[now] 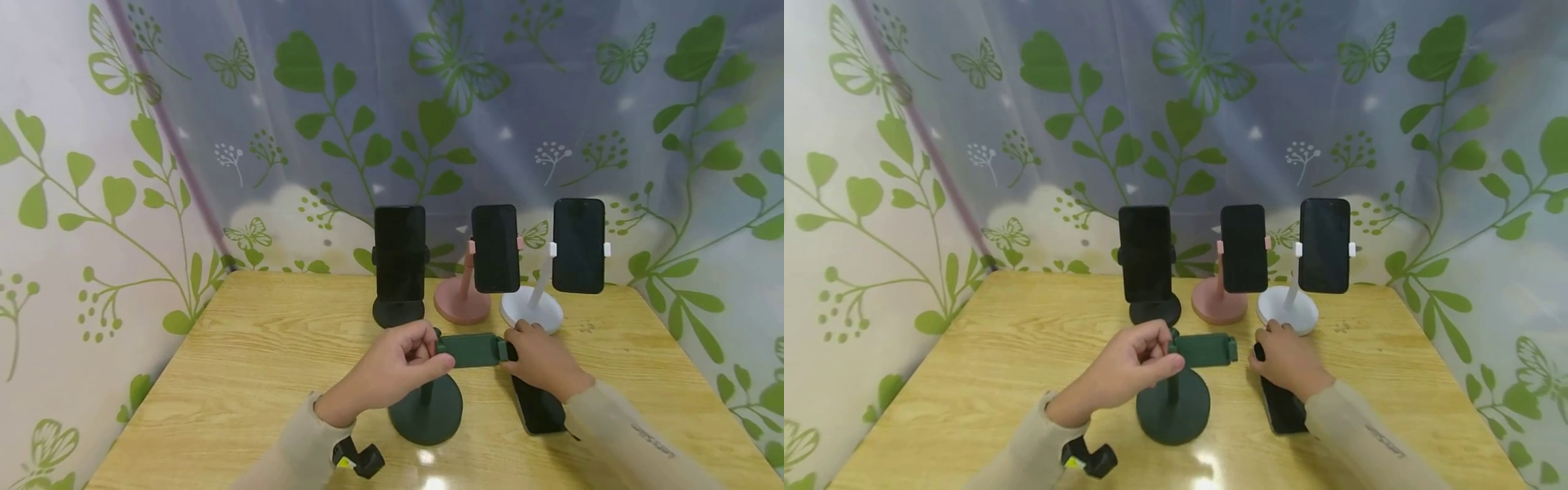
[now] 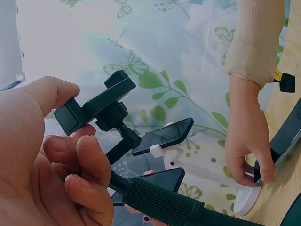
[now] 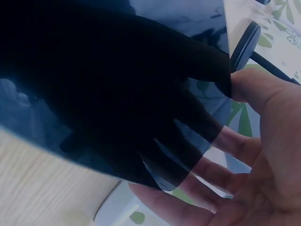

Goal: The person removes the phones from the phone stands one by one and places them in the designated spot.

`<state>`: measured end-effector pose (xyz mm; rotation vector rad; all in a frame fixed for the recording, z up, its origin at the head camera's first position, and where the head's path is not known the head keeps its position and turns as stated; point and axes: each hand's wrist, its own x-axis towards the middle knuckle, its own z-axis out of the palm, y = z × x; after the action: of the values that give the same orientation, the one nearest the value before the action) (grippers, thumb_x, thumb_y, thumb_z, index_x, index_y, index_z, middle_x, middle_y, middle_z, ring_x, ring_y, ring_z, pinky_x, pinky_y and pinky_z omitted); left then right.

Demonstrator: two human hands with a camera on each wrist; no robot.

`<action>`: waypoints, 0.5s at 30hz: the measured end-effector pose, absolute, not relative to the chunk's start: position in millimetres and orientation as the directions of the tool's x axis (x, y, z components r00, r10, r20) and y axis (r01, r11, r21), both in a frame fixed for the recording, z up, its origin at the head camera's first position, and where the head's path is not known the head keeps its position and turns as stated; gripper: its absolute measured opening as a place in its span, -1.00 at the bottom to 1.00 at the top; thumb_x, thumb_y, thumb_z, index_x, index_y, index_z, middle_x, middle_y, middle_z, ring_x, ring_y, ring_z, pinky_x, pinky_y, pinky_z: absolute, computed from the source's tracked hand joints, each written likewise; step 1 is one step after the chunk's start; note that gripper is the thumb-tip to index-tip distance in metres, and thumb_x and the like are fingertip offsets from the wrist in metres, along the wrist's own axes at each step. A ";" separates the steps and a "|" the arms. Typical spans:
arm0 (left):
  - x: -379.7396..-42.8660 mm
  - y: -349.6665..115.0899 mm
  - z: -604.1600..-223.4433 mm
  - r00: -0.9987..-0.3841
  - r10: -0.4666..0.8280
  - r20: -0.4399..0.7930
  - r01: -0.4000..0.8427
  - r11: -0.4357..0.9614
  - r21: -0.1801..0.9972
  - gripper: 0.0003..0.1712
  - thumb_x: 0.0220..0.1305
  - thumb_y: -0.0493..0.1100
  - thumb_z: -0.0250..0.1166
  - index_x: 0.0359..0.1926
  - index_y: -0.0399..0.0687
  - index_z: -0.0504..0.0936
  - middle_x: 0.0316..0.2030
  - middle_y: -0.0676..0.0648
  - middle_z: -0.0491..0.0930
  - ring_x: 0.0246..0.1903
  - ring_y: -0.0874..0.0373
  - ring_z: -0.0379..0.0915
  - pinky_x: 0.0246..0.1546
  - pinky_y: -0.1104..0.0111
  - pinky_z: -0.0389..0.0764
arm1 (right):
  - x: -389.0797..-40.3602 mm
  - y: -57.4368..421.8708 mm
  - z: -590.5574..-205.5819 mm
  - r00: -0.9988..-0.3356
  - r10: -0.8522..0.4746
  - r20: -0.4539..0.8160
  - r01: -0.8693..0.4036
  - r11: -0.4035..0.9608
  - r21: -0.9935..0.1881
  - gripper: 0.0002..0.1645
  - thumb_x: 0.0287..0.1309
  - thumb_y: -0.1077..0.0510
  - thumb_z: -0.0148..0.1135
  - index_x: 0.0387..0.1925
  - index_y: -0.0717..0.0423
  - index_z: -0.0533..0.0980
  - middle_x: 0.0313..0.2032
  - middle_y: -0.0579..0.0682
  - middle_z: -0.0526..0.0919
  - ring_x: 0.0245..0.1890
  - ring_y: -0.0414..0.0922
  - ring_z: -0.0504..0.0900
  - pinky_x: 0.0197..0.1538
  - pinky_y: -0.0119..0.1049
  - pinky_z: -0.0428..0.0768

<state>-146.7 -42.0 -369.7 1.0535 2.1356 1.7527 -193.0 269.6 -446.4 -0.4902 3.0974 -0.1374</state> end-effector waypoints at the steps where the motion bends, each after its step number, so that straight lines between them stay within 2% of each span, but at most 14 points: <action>1: -147.2 -41.7 -369.9 -0.729 0.620 0.291 0.405 0.048 0.913 -0.74 0.45 -0.08 0.36 -0.32 -0.06 0.48 -0.66 0.05 0.20 -0.66 0.24 0.11 -0.51 0.43 0.26 | -192.5 269.1 -446.4 -0.953 -0.303 0.011 -0.303 0.948 -0.098 -0.48 0.13 -0.03 0.56 -0.02 0.21 0.62 -0.18 0.12 0.58 -0.22 0.04 0.57 -0.18 0.01 0.67; 9: -148.9 -42.2 -371.0 -0.735 0.615 0.284 0.406 0.065 0.911 -0.72 0.46 -0.08 0.35 -0.31 -0.12 0.48 -0.66 0.03 0.22 -0.66 0.24 0.12 -0.51 0.43 0.27 | -195.0 271.0 -456.4 -0.963 -0.268 0.010 -0.267 0.955 -0.127 -0.52 0.16 -0.06 0.53 -0.10 0.21 0.62 -0.20 0.14 0.54 -0.28 0.02 0.54 -0.20 0.01 0.65; 15: -148.1 -41.1 -370.9 -0.733 0.619 0.281 0.404 0.064 0.913 -0.73 0.46 -0.09 0.34 -0.30 -0.12 0.48 -0.65 0.03 0.23 -0.66 0.24 0.13 -0.52 0.43 0.28 | -195.8 275.0 -460.9 -0.973 -0.230 -0.021 -0.223 0.961 -0.161 -0.46 0.18 -0.12 0.51 -0.04 0.20 0.61 -0.15 0.16 0.53 -0.25 0.04 0.52 -0.20 0.04 0.63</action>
<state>-148.1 -41.1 -370.9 1.0494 2.1488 1.7403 -195.8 275.0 -460.9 -0.3547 3.0721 -0.2445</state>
